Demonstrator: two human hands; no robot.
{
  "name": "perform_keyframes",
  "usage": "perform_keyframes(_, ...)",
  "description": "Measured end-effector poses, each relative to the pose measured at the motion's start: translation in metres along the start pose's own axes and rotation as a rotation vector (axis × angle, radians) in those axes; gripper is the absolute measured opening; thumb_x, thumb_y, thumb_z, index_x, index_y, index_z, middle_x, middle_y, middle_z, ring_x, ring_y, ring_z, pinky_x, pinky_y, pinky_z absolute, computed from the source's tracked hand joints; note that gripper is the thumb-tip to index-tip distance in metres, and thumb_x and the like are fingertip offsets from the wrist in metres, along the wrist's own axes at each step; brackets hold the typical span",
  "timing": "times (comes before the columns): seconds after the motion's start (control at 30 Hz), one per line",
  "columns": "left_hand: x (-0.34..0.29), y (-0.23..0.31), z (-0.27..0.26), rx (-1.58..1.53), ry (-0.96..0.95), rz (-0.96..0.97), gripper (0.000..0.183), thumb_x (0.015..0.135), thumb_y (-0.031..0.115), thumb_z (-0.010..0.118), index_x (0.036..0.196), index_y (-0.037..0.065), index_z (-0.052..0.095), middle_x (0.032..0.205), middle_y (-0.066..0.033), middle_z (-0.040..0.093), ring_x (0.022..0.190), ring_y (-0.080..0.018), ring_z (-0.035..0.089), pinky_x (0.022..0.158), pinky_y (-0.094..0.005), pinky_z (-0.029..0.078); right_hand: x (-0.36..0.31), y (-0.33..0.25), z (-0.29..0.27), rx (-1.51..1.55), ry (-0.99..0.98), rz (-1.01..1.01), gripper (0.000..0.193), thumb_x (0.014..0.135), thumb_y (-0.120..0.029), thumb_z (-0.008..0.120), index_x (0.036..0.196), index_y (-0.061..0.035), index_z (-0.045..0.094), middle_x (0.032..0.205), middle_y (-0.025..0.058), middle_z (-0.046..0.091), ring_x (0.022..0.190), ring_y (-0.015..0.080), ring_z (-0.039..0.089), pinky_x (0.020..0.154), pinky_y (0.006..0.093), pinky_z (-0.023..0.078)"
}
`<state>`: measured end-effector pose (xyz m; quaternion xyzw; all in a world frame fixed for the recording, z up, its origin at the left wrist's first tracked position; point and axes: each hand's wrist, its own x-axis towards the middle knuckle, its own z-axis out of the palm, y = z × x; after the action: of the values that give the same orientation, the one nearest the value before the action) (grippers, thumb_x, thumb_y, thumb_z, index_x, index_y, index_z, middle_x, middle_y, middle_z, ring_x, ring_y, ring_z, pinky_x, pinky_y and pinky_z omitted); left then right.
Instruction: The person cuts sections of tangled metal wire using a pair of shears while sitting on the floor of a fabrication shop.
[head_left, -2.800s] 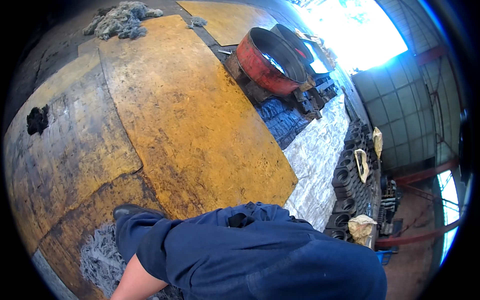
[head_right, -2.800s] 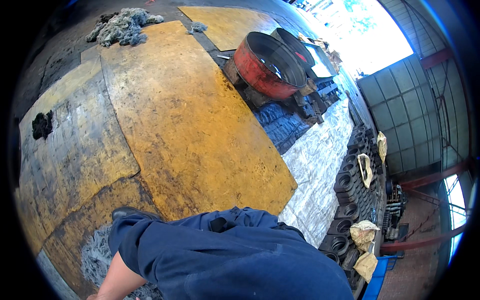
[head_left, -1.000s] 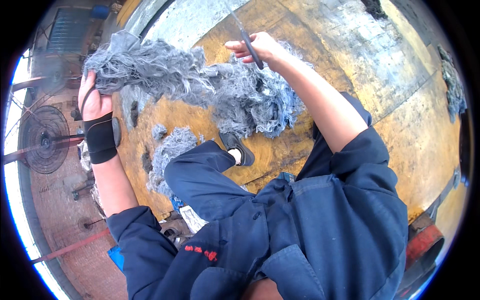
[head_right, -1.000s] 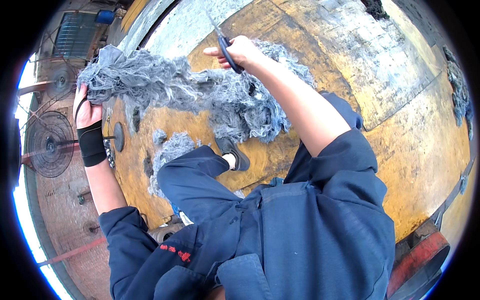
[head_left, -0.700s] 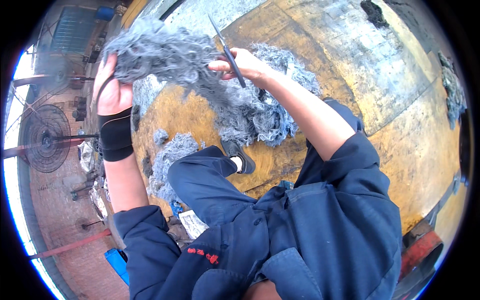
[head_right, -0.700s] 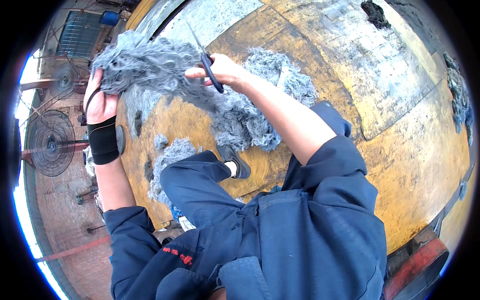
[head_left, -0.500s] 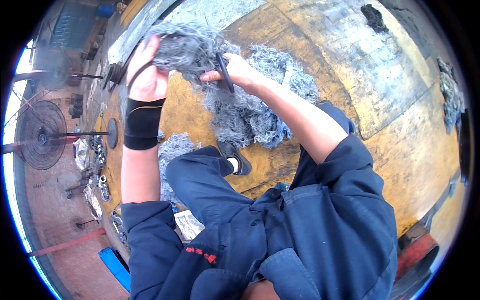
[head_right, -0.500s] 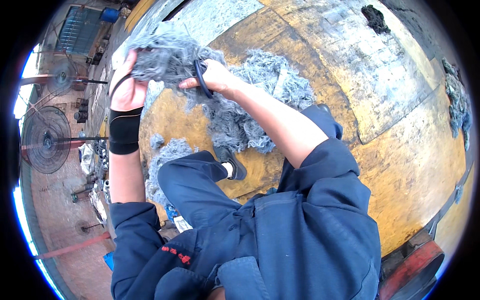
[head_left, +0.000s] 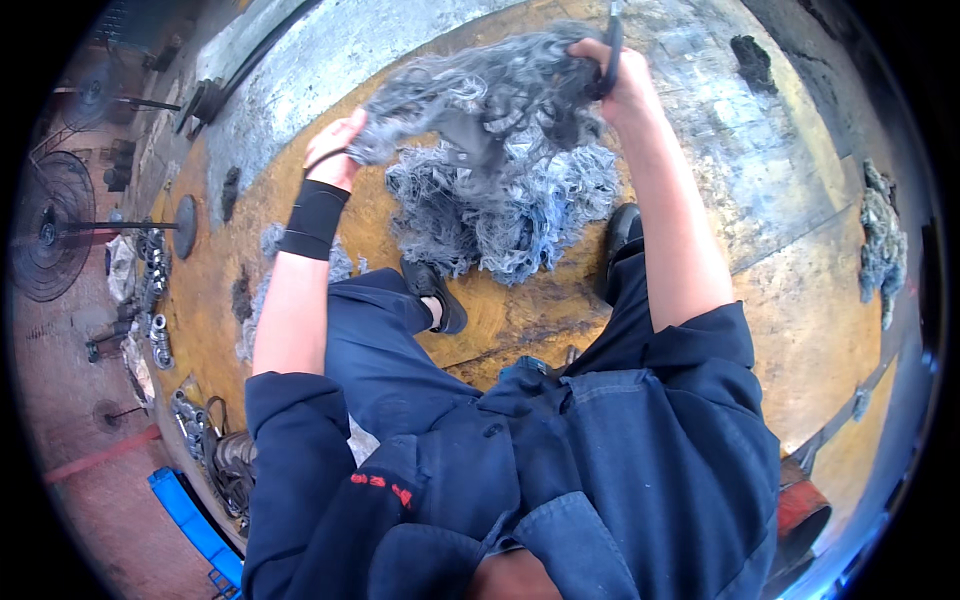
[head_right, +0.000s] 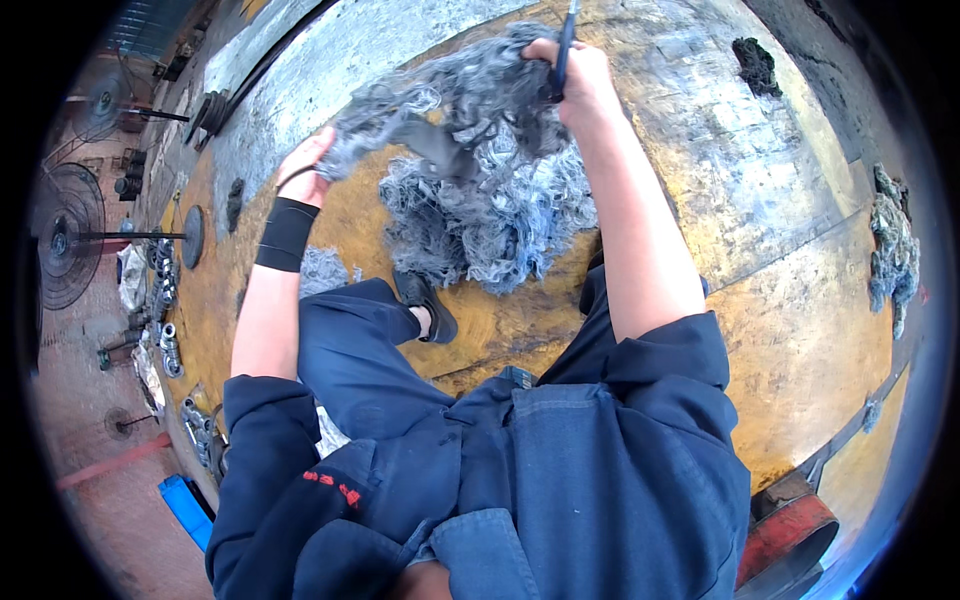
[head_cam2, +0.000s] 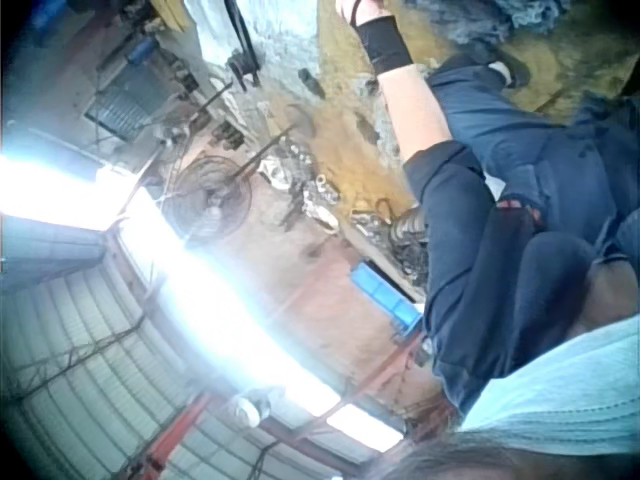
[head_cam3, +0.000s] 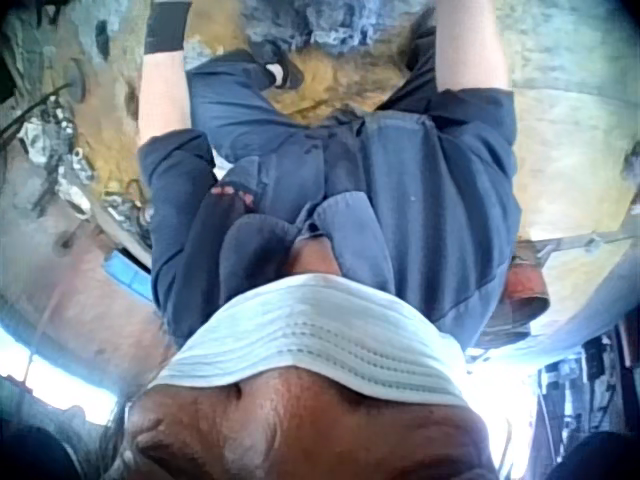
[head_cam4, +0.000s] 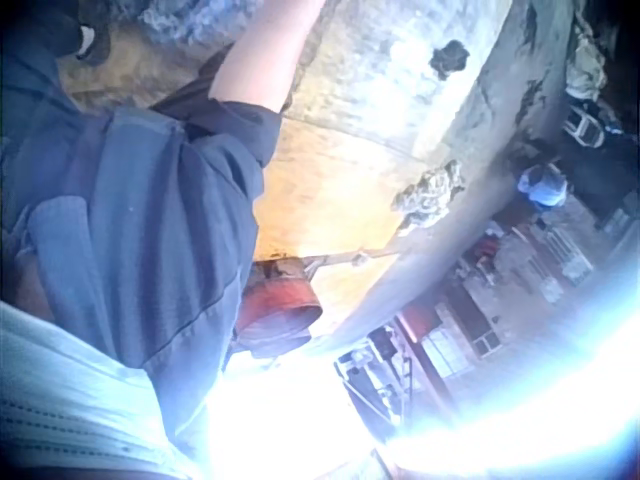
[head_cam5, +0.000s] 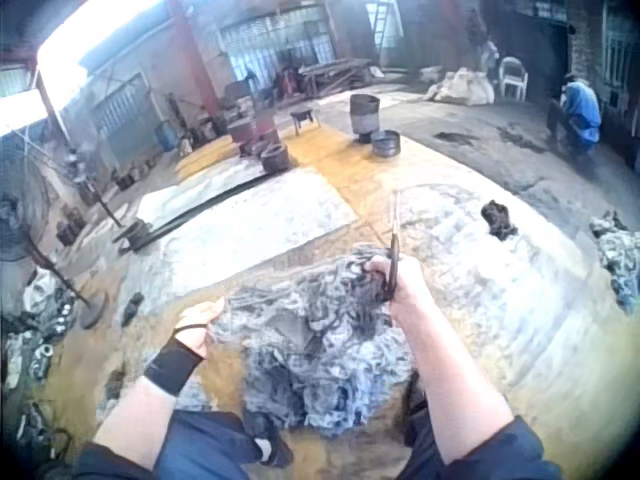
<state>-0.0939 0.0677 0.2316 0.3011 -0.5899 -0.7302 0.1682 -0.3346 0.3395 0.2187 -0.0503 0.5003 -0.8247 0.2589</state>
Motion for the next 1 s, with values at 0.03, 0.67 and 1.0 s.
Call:
perform_keyframes(0.03, -0.006, -0.015, 0.006, 0.039, -0.012, -0.080, 0.019, 0.085, 0.020, 0.064, 0.091, 0.002, 0.060, 0.088, -0.0066, 0.065, 0.077, -0.0150, 0.062, 0.069, -0.0299, 0.051, 0.000, -0.004, -0.007, 0.032, -0.001, -0.048, 0.014, 0.066, -0.008, 0.071, 0.075, 0.0010, 0.064, 0.070, 0.0087, 0.064, 0.058, 0.0153, 0.061, 0.054, 0.0263, 0.050)
perform_keyframes(0.67, -0.033, -0.219, 0.084, 0.518, 0.176, -0.062, 0.025, 0.077, 0.011, 0.063, 0.098, 0.002, 0.054, 0.088, -0.0120, 0.059, 0.075, -0.0223, 0.059, 0.067, -0.0341, 0.048, -0.009, -0.048, -0.079, 0.385, -0.495, -0.090, 0.042, 0.071, -0.018, 0.052, 0.103, 0.0089, 0.056, 0.093, 0.0175, 0.063, 0.080, 0.0267, 0.061, 0.074, 0.0347, 0.051)
perform_keyframes(1.0, 0.055, -0.158, 0.139, 0.952, -0.270, 0.755, 0.046, 0.068, 0.004, 0.053, 0.113, 0.009, 0.055, 0.114, -0.0135, 0.057, 0.115, -0.0325, 0.046, 0.094, -0.0395, 0.037, -0.003, -0.049, -0.101, 0.441, -0.422, -0.192, 0.044, 0.071, -0.013, 0.052, 0.109, 0.0089, 0.052, 0.096, 0.0190, 0.062, 0.083, 0.0283, 0.062, 0.075, 0.0375, 0.053)
